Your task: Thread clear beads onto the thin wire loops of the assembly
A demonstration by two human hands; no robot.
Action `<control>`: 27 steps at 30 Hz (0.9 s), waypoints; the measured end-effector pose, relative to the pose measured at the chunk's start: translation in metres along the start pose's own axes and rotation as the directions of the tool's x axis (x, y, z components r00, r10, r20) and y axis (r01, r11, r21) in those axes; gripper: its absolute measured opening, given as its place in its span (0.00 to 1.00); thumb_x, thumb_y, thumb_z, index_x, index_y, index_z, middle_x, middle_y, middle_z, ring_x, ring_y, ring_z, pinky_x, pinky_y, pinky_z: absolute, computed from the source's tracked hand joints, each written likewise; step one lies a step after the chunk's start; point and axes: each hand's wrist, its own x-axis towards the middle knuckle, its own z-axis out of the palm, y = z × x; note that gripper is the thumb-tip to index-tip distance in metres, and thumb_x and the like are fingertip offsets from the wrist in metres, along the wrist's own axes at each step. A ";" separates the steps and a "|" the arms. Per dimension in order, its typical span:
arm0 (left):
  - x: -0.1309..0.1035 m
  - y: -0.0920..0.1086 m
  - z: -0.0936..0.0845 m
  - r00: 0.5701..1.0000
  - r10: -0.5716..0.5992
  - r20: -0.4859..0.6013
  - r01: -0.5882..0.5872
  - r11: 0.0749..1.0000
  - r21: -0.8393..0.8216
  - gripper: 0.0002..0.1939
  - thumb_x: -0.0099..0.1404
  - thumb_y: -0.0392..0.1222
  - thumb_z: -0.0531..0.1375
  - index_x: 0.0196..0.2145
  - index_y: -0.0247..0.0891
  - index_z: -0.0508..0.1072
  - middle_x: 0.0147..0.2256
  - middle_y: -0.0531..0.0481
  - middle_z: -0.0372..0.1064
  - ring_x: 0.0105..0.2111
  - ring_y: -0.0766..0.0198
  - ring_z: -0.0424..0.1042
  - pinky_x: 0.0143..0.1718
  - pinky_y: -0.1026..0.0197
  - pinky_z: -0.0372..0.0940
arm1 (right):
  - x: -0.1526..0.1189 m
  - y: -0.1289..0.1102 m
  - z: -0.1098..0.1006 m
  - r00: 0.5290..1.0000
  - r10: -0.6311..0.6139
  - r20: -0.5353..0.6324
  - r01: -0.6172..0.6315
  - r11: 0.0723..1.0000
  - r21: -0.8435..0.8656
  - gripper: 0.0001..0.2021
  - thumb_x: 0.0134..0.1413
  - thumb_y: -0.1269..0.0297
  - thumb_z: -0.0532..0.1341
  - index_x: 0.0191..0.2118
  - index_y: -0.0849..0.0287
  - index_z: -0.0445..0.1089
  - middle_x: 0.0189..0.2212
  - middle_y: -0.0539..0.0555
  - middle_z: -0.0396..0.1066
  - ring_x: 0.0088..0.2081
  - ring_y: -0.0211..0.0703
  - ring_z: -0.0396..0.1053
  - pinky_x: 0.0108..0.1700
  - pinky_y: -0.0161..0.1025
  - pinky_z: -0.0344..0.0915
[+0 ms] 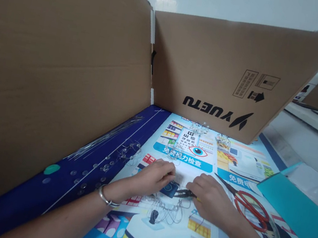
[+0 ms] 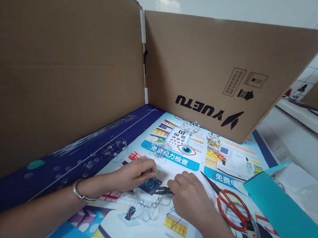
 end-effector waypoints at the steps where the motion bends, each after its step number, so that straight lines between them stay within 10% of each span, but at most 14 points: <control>1: 0.000 0.000 0.000 1.000 0.002 -0.001 -0.002 1.000 0.005 0.04 0.63 0.33 0.50 0.31 0.37 0.62 0.30 0.52 0.64 0.31 0.65 0.62 0.35 0.63 0.57 | 0.000 0.003 0.002 0.999 0.033 -0.012 -0.033 0.999 -0.040 0.12 0.47 0.75 0.54 0.38 0.57 0.67 0.31 0.53 0.65 0.38 0.43 0.59 0.41 0.39 0.51; 27: -0.002 -0.002 0.004 0.993 0.119 -0.003 -0.118 0.991 0.068 0.06 0.64 0.33 0.50 0.32 0.35 0.65 0.30 0.52 0.66 0.33 0.66 0.64 0.38 0.61 0.58 | 0.000 -0.004 0.008 0.989 0.147 -0.011 -0.145 0.962 -0.231 0.08 0.50 0.75 0.53 0.30 0.58 0.66 0.28 0.54 0.65 0.34 0.43 0.58 0.36 0.41 0.46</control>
